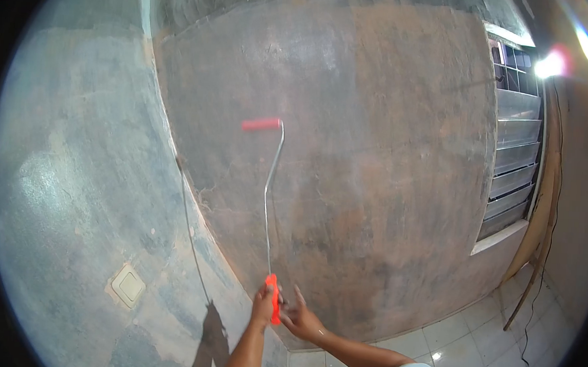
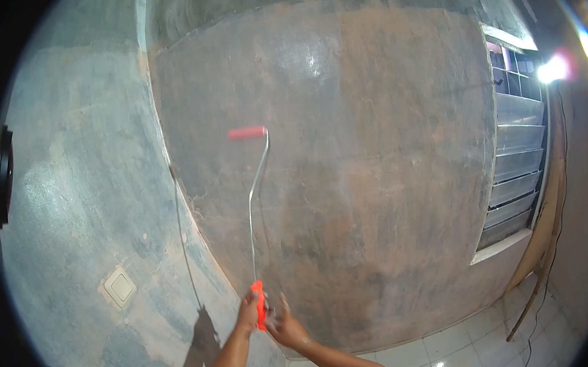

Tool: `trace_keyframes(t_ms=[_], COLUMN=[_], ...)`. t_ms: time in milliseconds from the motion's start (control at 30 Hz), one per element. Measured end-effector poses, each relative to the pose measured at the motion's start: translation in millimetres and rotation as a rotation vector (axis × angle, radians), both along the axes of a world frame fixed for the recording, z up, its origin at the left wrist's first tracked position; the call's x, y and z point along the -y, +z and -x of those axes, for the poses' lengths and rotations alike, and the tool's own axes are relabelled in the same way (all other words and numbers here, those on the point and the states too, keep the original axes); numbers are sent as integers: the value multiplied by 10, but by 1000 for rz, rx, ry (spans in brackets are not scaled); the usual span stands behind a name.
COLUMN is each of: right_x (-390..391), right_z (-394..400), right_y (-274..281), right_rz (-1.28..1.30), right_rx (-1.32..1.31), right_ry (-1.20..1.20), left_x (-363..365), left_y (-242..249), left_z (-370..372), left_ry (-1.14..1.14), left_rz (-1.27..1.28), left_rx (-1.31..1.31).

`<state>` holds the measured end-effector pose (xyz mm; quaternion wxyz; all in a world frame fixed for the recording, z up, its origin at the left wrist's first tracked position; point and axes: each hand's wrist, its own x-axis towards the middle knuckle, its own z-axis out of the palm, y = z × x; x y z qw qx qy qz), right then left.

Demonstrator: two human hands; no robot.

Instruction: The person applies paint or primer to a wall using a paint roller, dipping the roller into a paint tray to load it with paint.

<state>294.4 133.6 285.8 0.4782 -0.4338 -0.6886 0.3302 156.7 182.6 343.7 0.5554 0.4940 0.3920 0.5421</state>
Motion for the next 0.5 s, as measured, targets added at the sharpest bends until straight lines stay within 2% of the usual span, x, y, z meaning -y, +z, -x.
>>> trace_keyframes(t_ms=[67,100,133,167,233,300,333,400,500], right_x=[469,619,810,987,1318,1356,1339,1374,1267], right_z=[-482,-697,-970,-1206,-1448,-1671,-1711,-1755,-1757], right_y=[-393,-805,-1066,-1195,-1037,-1796,-1765,-1720,-2101], right_rz=[271,192,387,692,999,971,966,1007,914], right_rx=[132,217,289,170,179,101,103,205,247], right_ry=[-23,-102,-116,-96,-269,-344,-348,-308,-361], left_x=[95,27,-6,-59,-398,-813,-1161,-1271,-1093], left_y=[-388,-336,-294,-215,579,1563,1897,2521,2100], left_z=[-31,-82,-109,-139,-193,-272,-223,-256,-235], left_ry=[-27,-30,-32,-33,10,144,-7,-54,-42], left_rz=[-38,-49,-74,-99,-155,-369,-339,-412,-353], left_rx=[-41,-37,-36,-33,-111,-239,-119,-108,-165])
